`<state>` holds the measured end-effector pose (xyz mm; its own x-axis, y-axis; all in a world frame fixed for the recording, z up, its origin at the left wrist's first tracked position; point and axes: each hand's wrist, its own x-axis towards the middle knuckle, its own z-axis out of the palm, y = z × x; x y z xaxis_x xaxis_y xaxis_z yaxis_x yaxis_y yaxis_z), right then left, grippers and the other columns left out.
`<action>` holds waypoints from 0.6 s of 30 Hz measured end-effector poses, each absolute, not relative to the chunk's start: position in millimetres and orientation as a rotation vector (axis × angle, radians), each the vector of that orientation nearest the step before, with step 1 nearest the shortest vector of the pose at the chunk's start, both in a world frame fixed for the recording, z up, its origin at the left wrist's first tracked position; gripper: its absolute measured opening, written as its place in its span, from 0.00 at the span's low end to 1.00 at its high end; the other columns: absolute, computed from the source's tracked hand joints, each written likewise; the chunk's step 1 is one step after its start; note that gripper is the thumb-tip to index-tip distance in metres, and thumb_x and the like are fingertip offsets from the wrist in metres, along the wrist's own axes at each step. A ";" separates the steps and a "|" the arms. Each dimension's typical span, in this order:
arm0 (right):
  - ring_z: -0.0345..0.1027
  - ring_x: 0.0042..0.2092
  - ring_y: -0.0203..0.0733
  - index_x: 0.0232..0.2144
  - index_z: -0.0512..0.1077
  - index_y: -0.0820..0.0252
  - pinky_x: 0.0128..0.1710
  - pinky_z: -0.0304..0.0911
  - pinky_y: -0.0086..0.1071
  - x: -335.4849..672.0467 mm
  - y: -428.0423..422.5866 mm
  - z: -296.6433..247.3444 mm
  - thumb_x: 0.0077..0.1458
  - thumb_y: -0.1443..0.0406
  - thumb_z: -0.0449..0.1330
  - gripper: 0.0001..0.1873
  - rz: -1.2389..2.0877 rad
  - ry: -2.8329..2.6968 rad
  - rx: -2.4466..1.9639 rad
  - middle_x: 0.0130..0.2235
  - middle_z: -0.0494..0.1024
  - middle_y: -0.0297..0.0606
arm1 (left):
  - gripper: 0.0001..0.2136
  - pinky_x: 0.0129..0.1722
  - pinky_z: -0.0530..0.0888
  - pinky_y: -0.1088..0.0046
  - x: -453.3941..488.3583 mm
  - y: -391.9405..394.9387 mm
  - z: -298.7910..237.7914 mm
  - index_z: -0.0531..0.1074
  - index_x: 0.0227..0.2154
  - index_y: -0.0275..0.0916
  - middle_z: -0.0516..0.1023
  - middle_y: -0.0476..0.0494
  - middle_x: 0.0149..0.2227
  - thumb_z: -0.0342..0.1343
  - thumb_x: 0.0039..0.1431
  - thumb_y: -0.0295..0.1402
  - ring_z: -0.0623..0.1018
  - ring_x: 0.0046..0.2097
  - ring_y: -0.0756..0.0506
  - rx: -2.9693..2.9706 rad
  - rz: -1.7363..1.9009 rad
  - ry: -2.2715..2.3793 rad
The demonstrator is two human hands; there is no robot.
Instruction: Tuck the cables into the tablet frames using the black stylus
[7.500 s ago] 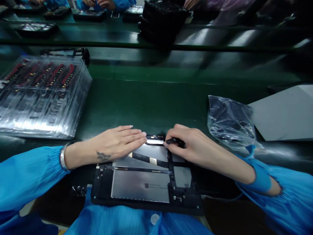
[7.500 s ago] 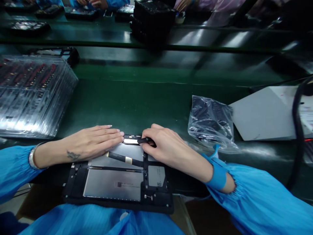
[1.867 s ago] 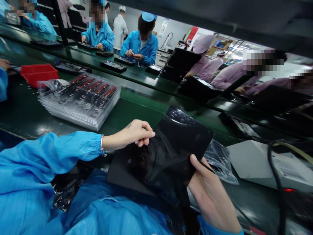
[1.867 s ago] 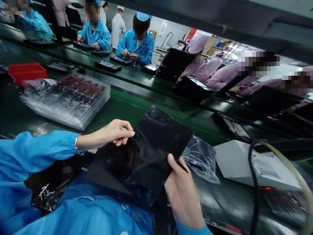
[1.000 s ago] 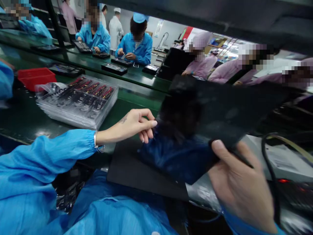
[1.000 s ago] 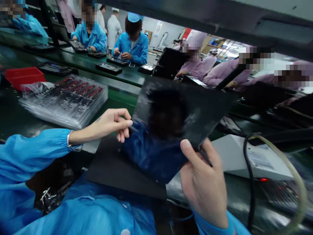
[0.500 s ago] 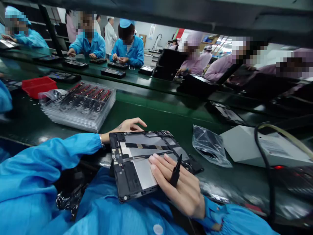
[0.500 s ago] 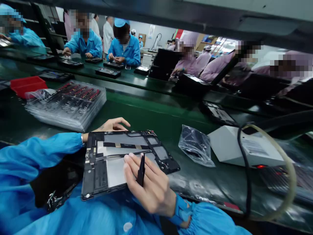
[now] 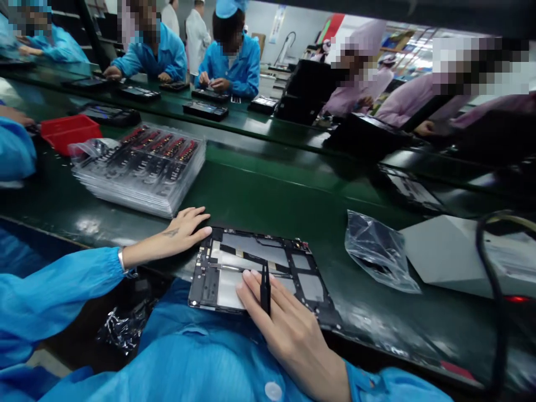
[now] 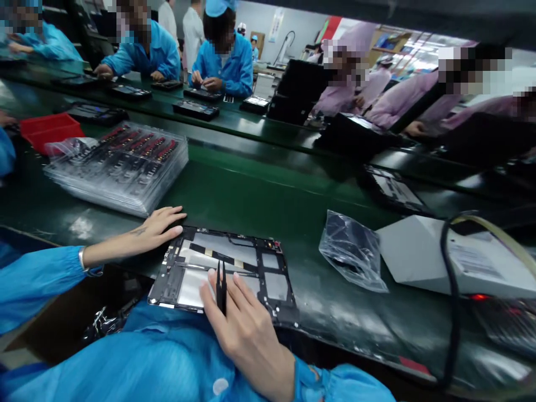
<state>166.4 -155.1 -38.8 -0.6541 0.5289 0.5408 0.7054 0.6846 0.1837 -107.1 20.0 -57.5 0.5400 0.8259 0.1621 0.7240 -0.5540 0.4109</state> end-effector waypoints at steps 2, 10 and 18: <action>0.63 0.62 0.55 0.58 0.67 0.72 0.57 0.70 0.49 162.8 -153.8 -46.5 0.66 0.75 0.51 0.20 -0.474 -2.449 -0.947 0.61 0.64 0.56 | 0.30 0.69 0.51 0.53 -103.1 15.8 -60.6 0.64 0.64 0.38 0.55 0.39 0.69 0.39 0.69 0.53 0.51 0.70 0.38 2.454 0.532 1.259; 0.58 0.65 0.56 0.59 0.66 0.72 0.58 0.69 0.51 168.1 -143.9 -67.0 0.63 0.69 0.58 0.22 -0.384 -2.310 -0.901 0.62 0.63 0.55 | 0.26 0.64 0.62 0.52 -86.7 -14.8 -20.7 0.63 0.59 0.38 0.66 0.35 0.62 0.55 0.61 0.45 0.65 0.64 0.36 1.861 0.594 1.101; 0.54 0.67 0.45 0.57 0.67 0.70 0.67 0.59 0.42 194.5 -114.8 -35.8 0.67 0.69 0.52 0.18 -0.283 -2.096 -0.835 0.62 0.64 0.48 | 0.39 0.44 0.77 0.70 -60.3 -11.7 24.8 0.55 0.65 0.49 0.74 0.41 0.54 0.67 0.53 0.41 0.79 0.48 0.42 1.282 0.748 1.087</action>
<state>194.5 -114.8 -35.8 -0.4244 0.4620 0.7788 0.6522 0.7526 -0.0910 -60.3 -11.7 24.8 0.3493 0.9129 -0.2112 0.1290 0.1764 0.9758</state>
